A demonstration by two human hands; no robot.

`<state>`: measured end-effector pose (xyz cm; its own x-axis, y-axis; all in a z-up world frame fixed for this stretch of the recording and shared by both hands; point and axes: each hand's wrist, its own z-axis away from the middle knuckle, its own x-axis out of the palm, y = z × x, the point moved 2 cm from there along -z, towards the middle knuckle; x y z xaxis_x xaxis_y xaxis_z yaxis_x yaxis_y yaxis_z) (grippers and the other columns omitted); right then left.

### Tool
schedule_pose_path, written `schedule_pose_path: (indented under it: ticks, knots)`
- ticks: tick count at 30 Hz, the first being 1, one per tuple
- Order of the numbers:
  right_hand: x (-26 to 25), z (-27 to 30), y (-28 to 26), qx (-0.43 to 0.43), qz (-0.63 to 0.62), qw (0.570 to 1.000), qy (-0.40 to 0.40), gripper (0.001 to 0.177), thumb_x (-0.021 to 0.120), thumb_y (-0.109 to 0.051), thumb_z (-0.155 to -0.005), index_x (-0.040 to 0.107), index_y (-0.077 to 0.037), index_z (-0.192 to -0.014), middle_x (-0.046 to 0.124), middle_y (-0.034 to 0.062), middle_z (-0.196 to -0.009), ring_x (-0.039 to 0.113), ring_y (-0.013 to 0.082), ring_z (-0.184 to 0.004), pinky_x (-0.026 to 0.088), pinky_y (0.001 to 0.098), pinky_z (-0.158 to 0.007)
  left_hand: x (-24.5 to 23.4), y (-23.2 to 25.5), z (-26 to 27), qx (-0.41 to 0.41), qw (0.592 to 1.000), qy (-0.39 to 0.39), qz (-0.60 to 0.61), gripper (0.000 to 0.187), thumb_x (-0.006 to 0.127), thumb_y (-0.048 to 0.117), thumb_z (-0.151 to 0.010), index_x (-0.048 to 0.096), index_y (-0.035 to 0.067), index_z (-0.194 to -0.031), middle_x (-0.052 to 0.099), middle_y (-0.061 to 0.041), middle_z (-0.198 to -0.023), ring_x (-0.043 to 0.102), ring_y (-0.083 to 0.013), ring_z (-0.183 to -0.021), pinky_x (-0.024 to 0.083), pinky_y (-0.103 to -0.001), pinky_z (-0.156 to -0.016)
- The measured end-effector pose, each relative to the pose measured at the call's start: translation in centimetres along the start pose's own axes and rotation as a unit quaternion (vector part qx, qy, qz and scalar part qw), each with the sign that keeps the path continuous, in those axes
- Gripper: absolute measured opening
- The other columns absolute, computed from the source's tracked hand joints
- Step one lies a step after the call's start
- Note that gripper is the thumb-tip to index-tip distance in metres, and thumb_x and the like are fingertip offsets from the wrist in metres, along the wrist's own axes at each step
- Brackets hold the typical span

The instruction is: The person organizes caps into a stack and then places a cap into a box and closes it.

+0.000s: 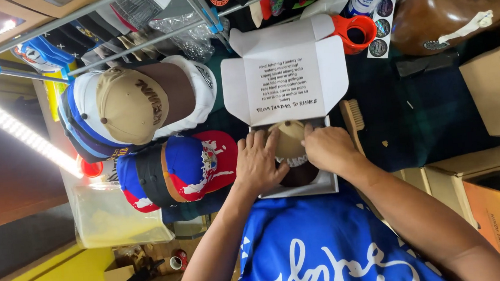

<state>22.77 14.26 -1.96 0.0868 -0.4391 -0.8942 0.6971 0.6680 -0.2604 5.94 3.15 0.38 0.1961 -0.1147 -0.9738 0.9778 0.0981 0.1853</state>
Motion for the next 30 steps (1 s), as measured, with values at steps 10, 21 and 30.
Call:
schedule_pose_path:
  ticks: [10,21,30]
  knots:
    - [-2.8,1.5,-1.0,-0.005,-0.03,0.999,0.022,0.03,0.052,-0.024,-0.098,0.074,-0.004,-0.102,0.073,0.016,-0.09,0.072,0.0374,-0.086,0.056,0.0494,-0.074,-3.8,1.6,-1.0,-0.023,0.989,-0.142,-0.042,0.065,0.033,0.063,-0.099,0.04,0.03,-0.154,0.059,-0.011,-0.123,0.052,-0.0283,-0.115,0.035,-0.046,-0.091]
    - [-5.4,-2.2,11.0,0.238,-0.373,0.827,0.347,0.041,0.065,-0.058,-0.105,0.069,-0.018,-0.096,0.068,0.0025,-0.07,0.072,0.028,-0.089,0.051,0.0423,-0.088,-5.2,-4.5,-2.6,-0.111,0.893,0.385,0.205,0.033,0.072,0.02,-0.093,0.063,0.005,-0.122,0.062,-0.016,-0.11,0.059,-0.0376,-0.106,0.048,-0.046,-0.095]
    - [-7.5,-3.2,7.0,0.125,-0.23,0.939,0.222,0.031,0.058,-0.027,-0.096,0.069,0.002,-0.102,0.068,0.0237,-0.076,0.069,0.0492,-0.083,0.057,0.0591,-0.071,-3.0,-6.6,-4.6,-0.284,0.776,0.087,0.556,0.044,0.048,0.05,-0.106,0.063,0.012,-0.121,0.068,-0.013,-0.111,0.065,-0.0249,-0.11,0.05,-0.045,-0.1]
